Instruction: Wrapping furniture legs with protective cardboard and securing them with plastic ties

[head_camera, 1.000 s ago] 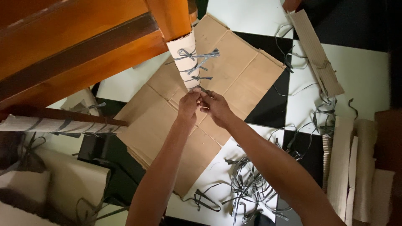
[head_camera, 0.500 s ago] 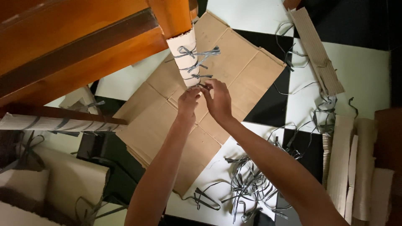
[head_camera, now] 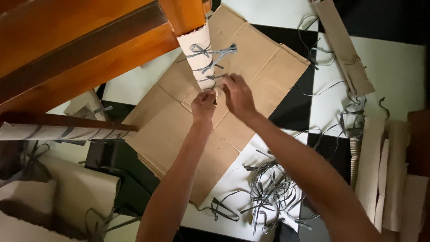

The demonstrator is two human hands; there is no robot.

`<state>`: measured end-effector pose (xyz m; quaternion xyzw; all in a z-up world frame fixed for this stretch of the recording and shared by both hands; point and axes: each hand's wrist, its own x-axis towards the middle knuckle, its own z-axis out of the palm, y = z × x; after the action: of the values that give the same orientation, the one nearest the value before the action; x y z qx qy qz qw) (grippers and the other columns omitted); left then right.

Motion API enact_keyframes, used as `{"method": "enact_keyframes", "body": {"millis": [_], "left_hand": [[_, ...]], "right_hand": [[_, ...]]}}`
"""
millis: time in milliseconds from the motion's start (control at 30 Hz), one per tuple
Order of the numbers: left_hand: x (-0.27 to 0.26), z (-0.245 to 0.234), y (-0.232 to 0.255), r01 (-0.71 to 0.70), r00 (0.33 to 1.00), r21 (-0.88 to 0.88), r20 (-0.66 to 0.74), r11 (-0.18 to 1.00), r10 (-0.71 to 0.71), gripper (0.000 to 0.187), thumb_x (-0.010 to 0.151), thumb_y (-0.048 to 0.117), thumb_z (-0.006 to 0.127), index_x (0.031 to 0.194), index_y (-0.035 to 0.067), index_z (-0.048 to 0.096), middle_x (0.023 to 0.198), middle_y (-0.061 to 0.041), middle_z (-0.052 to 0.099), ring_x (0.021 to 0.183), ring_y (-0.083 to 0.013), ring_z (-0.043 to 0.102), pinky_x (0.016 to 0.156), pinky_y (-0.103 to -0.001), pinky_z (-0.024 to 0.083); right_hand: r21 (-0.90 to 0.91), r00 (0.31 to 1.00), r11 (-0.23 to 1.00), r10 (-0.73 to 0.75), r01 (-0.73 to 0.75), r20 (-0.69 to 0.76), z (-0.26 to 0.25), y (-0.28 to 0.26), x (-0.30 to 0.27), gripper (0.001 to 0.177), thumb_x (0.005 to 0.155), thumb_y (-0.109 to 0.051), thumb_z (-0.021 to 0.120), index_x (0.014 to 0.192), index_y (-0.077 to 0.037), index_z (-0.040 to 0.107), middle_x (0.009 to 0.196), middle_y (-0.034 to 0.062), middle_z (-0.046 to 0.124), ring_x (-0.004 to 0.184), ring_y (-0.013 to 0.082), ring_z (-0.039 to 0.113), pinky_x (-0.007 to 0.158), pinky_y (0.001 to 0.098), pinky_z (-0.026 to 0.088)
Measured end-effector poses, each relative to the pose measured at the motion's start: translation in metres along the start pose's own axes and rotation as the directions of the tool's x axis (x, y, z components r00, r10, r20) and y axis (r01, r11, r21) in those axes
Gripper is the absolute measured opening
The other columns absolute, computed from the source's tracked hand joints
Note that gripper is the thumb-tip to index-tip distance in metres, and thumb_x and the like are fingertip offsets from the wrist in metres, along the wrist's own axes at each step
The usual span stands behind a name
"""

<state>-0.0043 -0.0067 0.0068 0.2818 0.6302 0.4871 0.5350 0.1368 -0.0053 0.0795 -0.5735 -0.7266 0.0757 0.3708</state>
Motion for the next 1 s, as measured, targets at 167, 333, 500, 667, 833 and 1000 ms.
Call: {"method": "enact_keyframes", "body": {"millis": [167,333,500,667,833,1000], "left_hand": [[0.017,-0.012,-0.003,-0.365,0.896,0.466,-0.057,0.806,0.439,0.002,0.087,0.021,0.071,0.087,0.022,0.071,0.072,-0.003,0.073,0.063,-0.0212,0.073,0.059,-0.032,0.054],[-0.001,-0.013,0.016,-0.489,0.837,0.458,0.007,0.742,0.547,0.004,0.088,0.02,0.072,0.086,0.022,0.069,0.07,0.0,0.072,0.063,-0.0191,0.071,0.06,-0.029,0.053],[0.001,-0.021,0.024,-0.371,0.901,0.489,-0.017,0.79,0.434,0.011,0.083,0.026,0.08,0.088,0.017,0.078,0.074,-0.007,0.074,0.067,-0.0226,0.074,0.066,-0.034,0.055],[0.012,-0.015,0.014,-0.182,0.962,0.523,-0.079,0.833,0.26,0.019,0.077,0.051,0.08,0.082,0.033,0.082,0.064,0.001,0.073,0.066,-0.0259,0.074,0.067,-0.034,0.057],[0.026,-0.001,0.01,-0.042,0.99,0.531,-0.092,0.846,0.106,0.025,0.069,0.055,0.082,0.082,0.033,0.082,0.063,0.001,0.073,0.068,-0.0253,0.074,0.072,-0.037,0.057],[0.005,0.011,0.029,0.104,0.991,0.398,-0.121,0.911,-0.061,0.02,0.077,0.04,0.08,0.089,0.024,0.08,0.067,0.003,0.076,0.059,-0.0155,0.074,0.068,-0.028,0.064]], "right_hand": [[-0.015,0.961,0.969,-0.241,0.246,0.135,-0.001,0.017,0.029,0.012,0.106,-0.025,0.057,0.098,-0.016,0.059,0.091,0.0067,0.057,0.091,0.0318,0.062,0.078,0.0411,0.056],[0.004,0.966,0.983,-0.182,0.184,0.186,-0.003,0.014,0.029,0.002,0.102,-0.016,0.062,0.101,-0.016,0.06,0.093,0.0081,0.059,0.091,0.0324,0.064,0.078,0.0447,0.057],[0.241,0.984,0.97,-0.059,0.016,0.17,-0.004,0.006,0.021,0.009,0.105,-0.018,0.062,0.102,-0.014,0.054,0.091,0.0116,0.059,0.089,0.0401,0.065,0.074,0.05,0.055],[0.357,0.984,0.923,0.091,-0.141,0.152,-0.006,-0.005,0.019,0.014,0.103,-0.016,0.067,0.097,-0.009,0.057,0.087,0.0174,0.064,0.084,0.0411,0.068,0.072,0.0476,0.054],[0.389,0.968,0.89,0.182,-0.236,0.172,-0.002,0.004,0.01,0.014,0.103,-0.018,0.065,0.097,-0.006,0.058,0.082,0.0199,0.063,0.08,0.0401,0.067,0.071,0.0478,0.053],[0.332,0.902,0.838,0.397,-0.432,0.171,0.014,-0.005,-0.014,0.016,0.098,-0.024,0.063,0.094,-0.009,0.063,0.083,0.0191,0.07,0.086,0.0431,0.071,0.073,0.0563,0.052]]}}
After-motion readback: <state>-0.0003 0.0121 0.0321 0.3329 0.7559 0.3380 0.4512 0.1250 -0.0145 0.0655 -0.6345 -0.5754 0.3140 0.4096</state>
